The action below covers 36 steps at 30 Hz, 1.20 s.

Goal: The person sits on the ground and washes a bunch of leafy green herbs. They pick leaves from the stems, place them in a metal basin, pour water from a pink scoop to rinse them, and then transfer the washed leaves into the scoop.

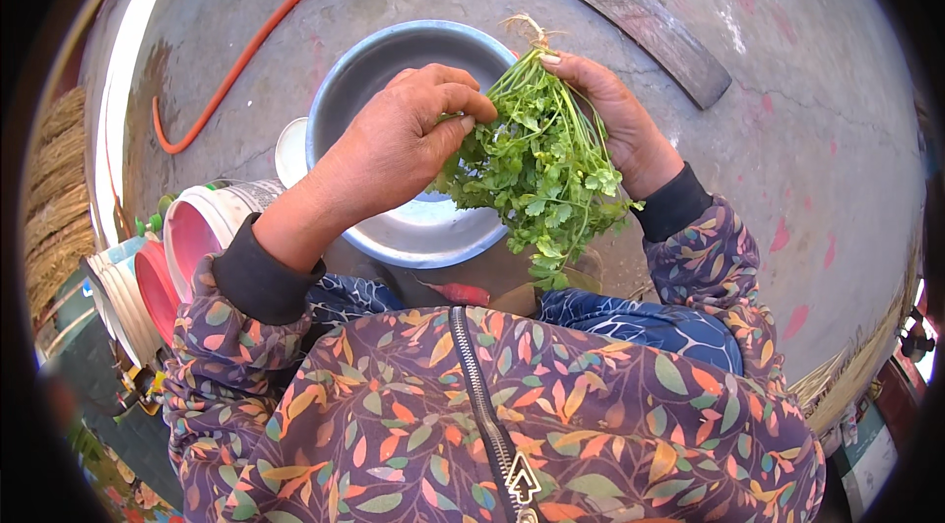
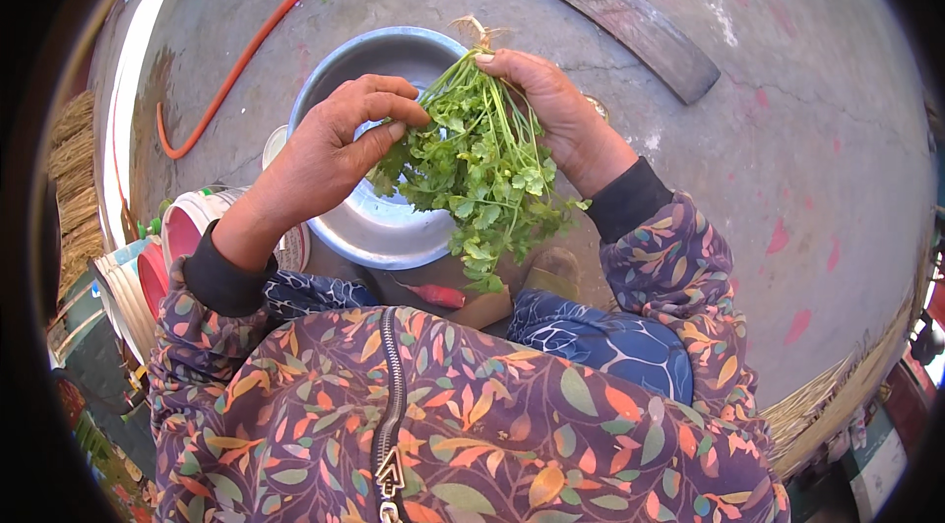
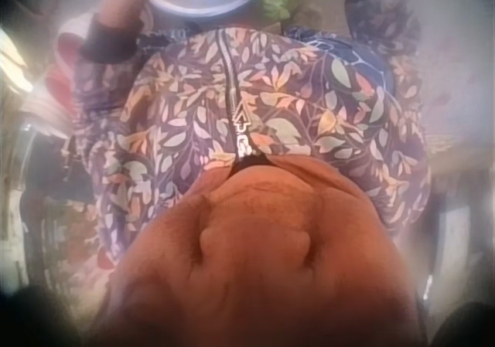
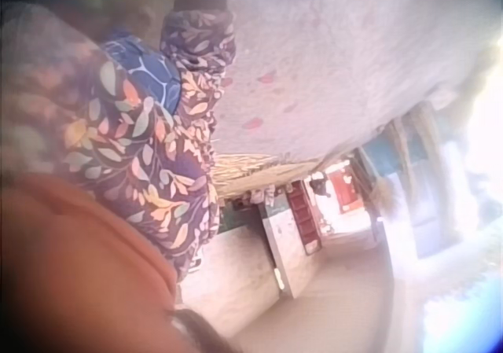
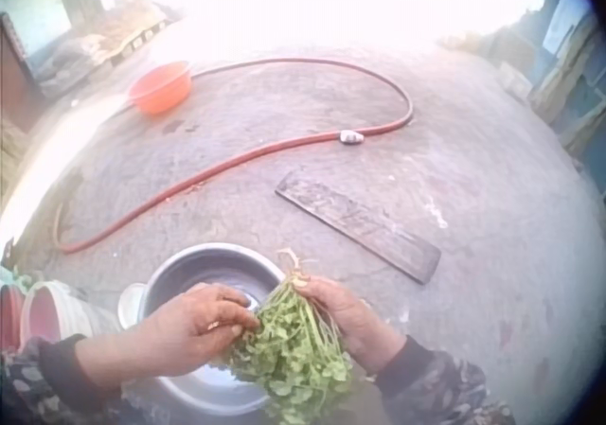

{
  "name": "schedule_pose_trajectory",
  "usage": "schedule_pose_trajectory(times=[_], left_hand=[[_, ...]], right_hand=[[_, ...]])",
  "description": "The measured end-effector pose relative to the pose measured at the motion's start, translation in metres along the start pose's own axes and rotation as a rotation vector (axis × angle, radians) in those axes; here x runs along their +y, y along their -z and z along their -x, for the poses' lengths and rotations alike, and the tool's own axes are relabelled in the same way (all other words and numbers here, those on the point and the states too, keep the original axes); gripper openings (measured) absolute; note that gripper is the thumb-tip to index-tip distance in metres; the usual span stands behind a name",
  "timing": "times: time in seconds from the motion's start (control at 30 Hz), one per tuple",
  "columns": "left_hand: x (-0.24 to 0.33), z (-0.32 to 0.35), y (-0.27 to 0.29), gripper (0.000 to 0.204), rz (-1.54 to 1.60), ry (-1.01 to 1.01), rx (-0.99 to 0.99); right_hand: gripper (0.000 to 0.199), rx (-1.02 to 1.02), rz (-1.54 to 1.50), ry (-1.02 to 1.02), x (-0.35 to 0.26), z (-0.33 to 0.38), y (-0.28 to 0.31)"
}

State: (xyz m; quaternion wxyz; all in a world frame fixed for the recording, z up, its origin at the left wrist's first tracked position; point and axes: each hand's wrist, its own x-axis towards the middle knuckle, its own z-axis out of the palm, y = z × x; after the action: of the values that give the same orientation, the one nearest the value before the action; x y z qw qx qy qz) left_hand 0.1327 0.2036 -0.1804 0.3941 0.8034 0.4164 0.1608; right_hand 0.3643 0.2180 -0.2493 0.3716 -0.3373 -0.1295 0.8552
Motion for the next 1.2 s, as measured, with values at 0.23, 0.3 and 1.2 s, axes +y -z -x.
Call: schedule_pose_trajectory(times=[0.23,0.3,1.2], left_hand=[[0.005,0.001,-0.006,0.013,-0.222,-0.059,0.116],[0.006,0.000,-0.006,0.012,-0.182,-0.068,0.158],[0.021,0.002,-0.023,0.021,-0.096,-0.057,0.224]], right_hand=[[0.021,-0.061,0.035,0.013,0.001,-0.001,0.001],[0.020,-0.087,0.074,0.047,0.001,-0.001,0.001],[0.018,-0.037,0.188,0.253,0.000,0.006,-0.018]])
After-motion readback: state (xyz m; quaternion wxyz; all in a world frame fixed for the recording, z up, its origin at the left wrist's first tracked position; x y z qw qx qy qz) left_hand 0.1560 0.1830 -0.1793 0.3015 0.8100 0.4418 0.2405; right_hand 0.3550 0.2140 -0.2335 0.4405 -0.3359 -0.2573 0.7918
